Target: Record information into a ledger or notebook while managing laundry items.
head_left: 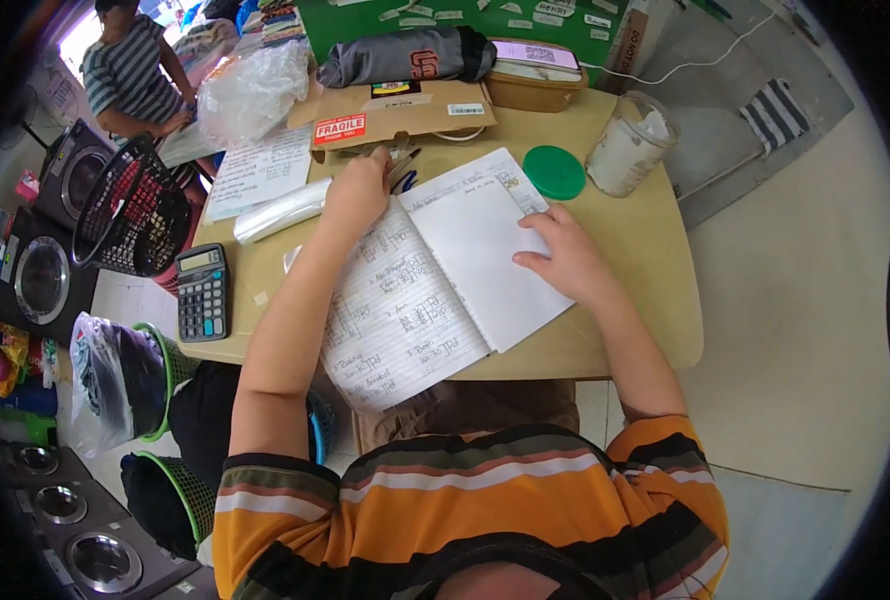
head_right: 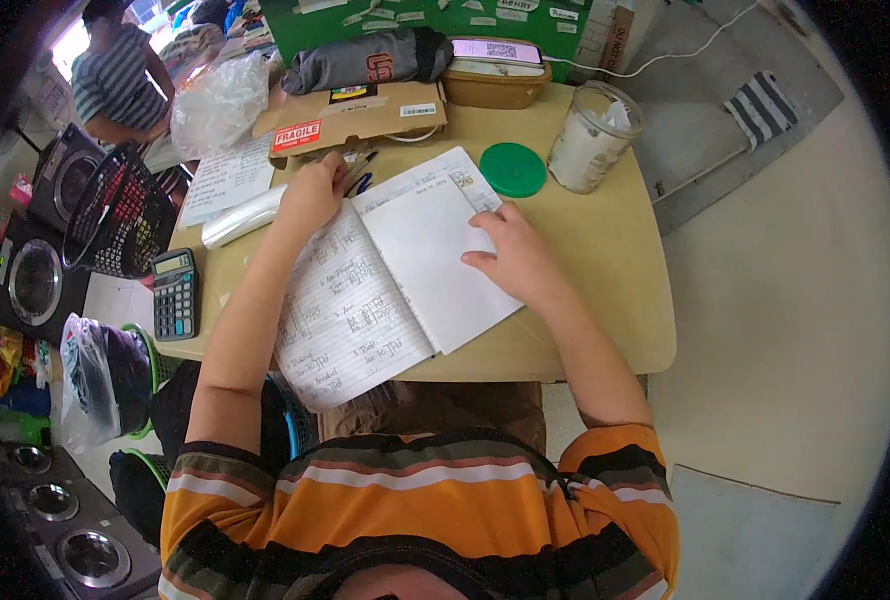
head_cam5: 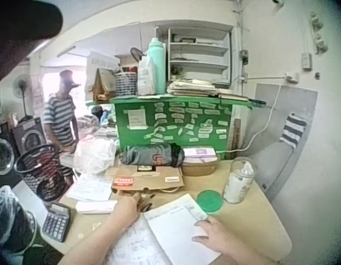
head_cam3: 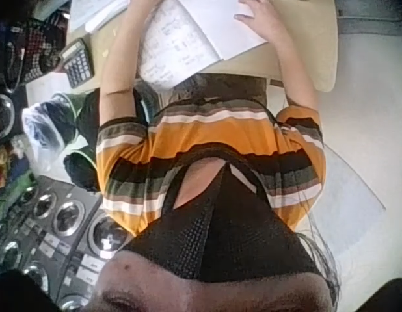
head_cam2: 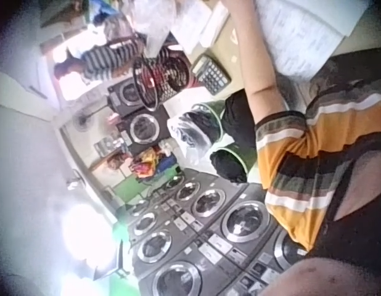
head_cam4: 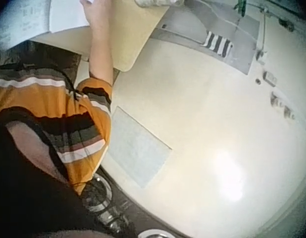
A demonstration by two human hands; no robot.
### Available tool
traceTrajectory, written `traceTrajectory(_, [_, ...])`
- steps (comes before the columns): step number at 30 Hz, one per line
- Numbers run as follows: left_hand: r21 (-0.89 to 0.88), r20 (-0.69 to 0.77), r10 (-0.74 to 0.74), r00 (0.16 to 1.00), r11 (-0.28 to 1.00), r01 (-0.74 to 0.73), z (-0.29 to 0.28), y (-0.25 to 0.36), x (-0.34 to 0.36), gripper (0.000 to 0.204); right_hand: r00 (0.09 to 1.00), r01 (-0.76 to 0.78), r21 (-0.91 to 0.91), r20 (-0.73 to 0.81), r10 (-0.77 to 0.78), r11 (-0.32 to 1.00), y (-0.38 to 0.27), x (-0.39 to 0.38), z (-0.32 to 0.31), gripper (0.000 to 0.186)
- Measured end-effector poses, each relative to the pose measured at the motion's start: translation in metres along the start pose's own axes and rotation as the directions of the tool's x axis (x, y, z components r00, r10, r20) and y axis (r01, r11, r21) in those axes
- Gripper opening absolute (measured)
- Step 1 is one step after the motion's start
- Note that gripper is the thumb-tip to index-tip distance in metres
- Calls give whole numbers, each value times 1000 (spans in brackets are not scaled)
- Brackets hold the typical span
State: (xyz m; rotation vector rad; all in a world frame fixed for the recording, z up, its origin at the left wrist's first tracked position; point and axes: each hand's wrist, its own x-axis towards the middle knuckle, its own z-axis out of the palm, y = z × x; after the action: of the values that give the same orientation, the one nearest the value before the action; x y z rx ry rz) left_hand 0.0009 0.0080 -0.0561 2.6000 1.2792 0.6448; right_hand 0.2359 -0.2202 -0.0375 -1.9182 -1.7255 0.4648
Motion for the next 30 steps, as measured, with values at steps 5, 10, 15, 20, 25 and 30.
traceTrajectory(5, [-132,-87,127,988,982,-138,-4,-5,-6,15,976,-6,142,-214,37,990,12,2,-4,32])
traceTrajectory(10, [-338,-125,114,986,929,-150,-22,13,-18,19,933,60,131,-359,-9,990,25,4,-10,32])
traceTrajectory(15, [-258,-50,143,988,954,-152,-57,61,-46,24,853,289,242,-504,-135,926,4,-4,-7,37])
traceTrajectory(20, [-642,48,245,968,751,-158,-53,121,-88,37,777,571,-30,-300,-553,820,-20,-7,9,46])
traceTrajectory(25, [-690,107,252,962,716,-111,-29,140,-113,44,755,574,-35,-363,-546,818,-7,-4,13,49])
traceTrajectory(30, [-729,32,327,944,655,-202,-12,142,-138,44,835,513,41,-254,-488,857,5,-3,14,46])
